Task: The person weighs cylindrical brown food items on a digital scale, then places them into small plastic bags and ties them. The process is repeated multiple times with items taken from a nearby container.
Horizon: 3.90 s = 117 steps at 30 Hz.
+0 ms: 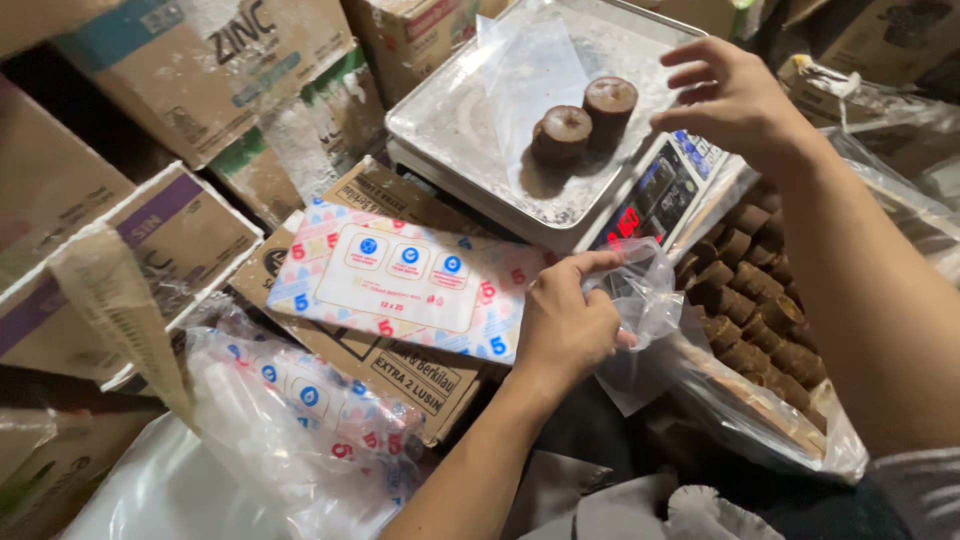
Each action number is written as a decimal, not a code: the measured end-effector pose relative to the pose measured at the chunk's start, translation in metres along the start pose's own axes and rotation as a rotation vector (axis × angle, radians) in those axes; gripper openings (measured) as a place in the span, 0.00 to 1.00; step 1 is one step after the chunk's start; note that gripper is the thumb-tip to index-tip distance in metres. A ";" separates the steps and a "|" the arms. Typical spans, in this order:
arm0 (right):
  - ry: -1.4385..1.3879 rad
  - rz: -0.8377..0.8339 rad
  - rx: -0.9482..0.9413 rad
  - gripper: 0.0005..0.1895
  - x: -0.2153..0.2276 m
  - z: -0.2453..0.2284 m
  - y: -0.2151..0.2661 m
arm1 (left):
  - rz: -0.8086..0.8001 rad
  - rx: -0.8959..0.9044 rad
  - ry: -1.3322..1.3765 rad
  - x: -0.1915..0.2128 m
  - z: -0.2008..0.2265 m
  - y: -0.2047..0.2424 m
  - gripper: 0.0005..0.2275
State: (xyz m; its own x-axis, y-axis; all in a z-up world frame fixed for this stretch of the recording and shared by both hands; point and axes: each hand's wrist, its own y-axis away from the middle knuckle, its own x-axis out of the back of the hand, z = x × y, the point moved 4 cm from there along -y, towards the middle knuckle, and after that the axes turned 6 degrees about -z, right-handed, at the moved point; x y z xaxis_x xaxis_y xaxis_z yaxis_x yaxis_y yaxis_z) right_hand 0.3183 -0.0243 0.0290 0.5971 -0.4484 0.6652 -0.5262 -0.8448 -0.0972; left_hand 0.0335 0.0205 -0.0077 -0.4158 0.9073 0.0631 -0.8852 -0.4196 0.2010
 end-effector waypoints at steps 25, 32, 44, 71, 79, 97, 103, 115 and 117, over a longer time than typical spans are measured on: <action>-0.302 0.085 -1.032 0.21 -0.024 0.287 0.252 | 0.002 0.126 0.048 -0.022 -0.020 -0.012 0.22; -0.092 0.072 -1.029 0.20 -0.067 0.265 0.235 | -0.013 0.124 0.037 -0.026 -0.024 -0.014 0.22; 0.325 0.212 -1.293 0.26 -0.078 0.255 0.215 | -0.036 0.126 0.035 -0.031 -0.021 -0.016 0.22; 0.275 0.507 -1.051 0.44 -0.044 0.326 0.243 | -0.027 0.123 0.042 -0.013 -0.030 -0.025 0.21; 0.255 0.663 -0.873 0.34 -0.029 0.291 0.220 | -0.007 0.143 0.040 -0.011 -0.026 -0.023 0.22; 0.085 0.113 0.089 0.37 -0.107 -0.040 0.027 | 0.026 0.077 0.103 0.007 -0.020 -0.011 0.20; 0.153 0.071 -0.044 0.32 -0.085 -0.035 0.032 | 0.009 0.192 0.089 0.014 -0.021 -0.006 0.22; -0.172 0.302 -0.374 0.14 0.009 0.027 0.109 | -0.020 0.088 0.133 0.007 -0.018 -0.005 0.21; -0.179 0.319 -0.385 0.14 0.013 0.034 0.116 | -0.018 0.088 0.127 0.007 -0.017 -0.004 0.21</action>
State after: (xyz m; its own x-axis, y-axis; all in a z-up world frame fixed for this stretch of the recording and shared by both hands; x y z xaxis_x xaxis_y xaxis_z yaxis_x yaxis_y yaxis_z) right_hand 0.2855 -0.1383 0.0007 0.4476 -0.7365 0.5072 -0.8624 -0.5055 0.0269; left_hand 0.0309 0.0283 -0.0249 -0.4284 0.9013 -0.0641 -0.8730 -0.3946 0.2866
